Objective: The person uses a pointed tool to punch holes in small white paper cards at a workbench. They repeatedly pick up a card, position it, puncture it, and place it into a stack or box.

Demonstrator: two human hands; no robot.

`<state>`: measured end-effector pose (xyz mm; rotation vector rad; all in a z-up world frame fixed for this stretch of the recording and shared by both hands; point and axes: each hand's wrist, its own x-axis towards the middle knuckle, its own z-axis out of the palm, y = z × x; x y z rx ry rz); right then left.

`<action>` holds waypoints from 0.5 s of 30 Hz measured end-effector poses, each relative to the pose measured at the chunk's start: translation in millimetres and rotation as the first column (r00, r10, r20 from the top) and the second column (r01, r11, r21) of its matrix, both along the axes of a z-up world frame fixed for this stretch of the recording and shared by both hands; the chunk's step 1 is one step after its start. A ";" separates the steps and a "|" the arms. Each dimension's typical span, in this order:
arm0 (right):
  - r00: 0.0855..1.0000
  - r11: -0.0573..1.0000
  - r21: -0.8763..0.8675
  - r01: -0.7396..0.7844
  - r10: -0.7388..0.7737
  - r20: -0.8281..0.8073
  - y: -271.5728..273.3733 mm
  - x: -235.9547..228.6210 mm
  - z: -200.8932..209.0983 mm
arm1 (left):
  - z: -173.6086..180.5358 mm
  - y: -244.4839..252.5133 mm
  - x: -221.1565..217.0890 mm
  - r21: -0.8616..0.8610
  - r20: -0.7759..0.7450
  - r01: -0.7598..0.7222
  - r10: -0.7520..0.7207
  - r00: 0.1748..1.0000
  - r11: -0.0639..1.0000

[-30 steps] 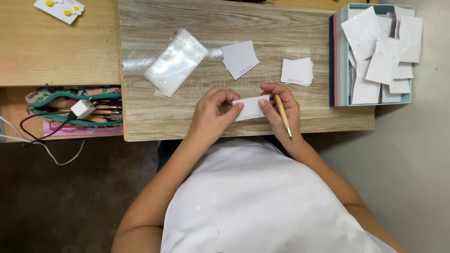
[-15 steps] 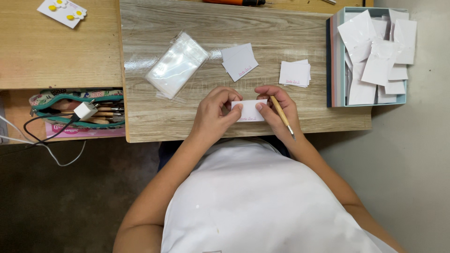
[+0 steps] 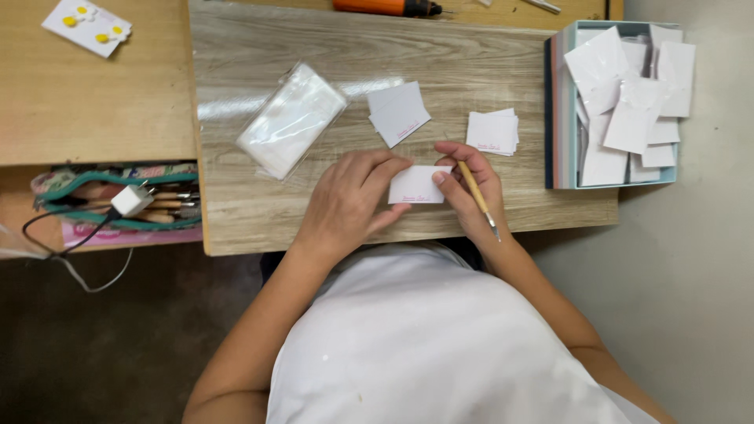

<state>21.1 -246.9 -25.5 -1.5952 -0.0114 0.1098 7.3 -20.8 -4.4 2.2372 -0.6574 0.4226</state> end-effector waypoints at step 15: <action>0.764 0.642 -0.727 0.243 0.335 0.551 -83.5 30.6 39.4 | -25.0 -95.4 67.7 0.227 0.111 -0.061 0.037 0.993 0.972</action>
